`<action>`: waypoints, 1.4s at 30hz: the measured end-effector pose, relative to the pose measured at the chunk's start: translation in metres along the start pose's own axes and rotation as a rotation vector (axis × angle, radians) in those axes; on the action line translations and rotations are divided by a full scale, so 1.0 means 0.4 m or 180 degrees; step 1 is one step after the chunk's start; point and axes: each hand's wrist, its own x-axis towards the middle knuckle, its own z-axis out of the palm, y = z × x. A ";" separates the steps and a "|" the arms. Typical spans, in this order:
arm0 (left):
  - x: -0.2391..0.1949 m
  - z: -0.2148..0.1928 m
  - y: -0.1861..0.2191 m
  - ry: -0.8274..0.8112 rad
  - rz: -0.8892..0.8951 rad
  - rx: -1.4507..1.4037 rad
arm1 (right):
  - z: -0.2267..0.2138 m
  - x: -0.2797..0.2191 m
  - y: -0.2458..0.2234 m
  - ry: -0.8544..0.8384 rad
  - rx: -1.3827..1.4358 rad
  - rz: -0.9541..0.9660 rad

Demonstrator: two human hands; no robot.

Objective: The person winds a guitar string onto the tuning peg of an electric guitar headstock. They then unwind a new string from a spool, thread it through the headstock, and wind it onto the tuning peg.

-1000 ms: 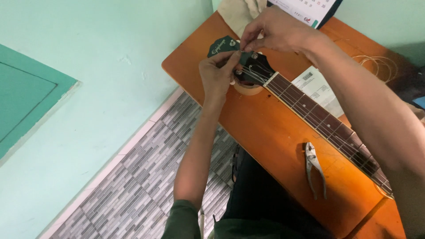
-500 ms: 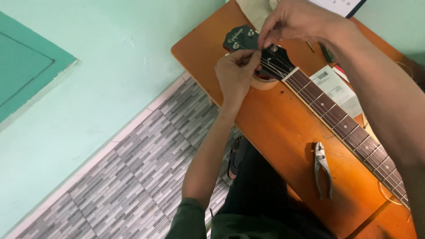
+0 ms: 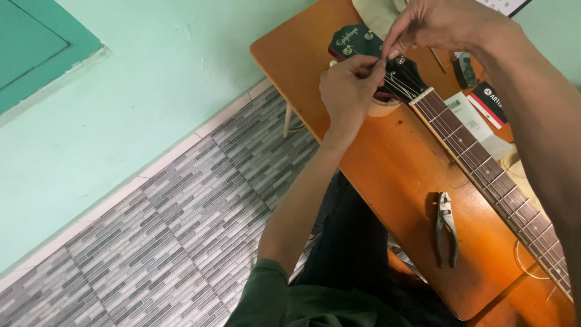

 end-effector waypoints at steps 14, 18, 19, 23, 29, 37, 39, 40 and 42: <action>0.012 0.004 0.007 -0.0157 -0.0198 0.0348 | 0.002 -0.001 0.016 -0.0004 -0.0136 -0.0123; 0.009 0.009 0.008 -0.0158 -0.0224 0.0421 | -0.002 -0.004 0.014 -0.0013 -0.0218 -0.0164; 0.010 0.011 0.005 -0.0160 -0.0221 0.0423 | -0.001 -0.003 0.021 -0.0009 -0.0216 -0.0166; 0.011 0.014 0.001 -0.0189 -0.0282 0.0455 | 0.004 0.001 0.039 0.0059 -0.0355 -0.0433; 0.010 0.020 -0.016 -0.0084 -0.0103 0.0403 | 0.009 0.005 0.054 0.0079 -0.0513 -0.0569; 0.010 0.024 -0.013 -0.0118 -0.0064 0.0362 | 0.005 0.010 0.054 0.0069 -0.0479 -0.0560; 0.012 0.016 0.000 -0.0172 -0.0228 0.0328 | 0.007 0.019 0.056 0.0044 -0.0574 -0.0531; 0.012 0.019 -0.004 -0.0169 -0.0227 0.0330 | 0.006 0.019 0.057 0.0044 -0.0574 -0.0535; 0.009 0.023 -0.013 -0.0150 -0.0135 0.0386 | 0.006 0.019 0.061 0.0014 -0.0625 -0.0554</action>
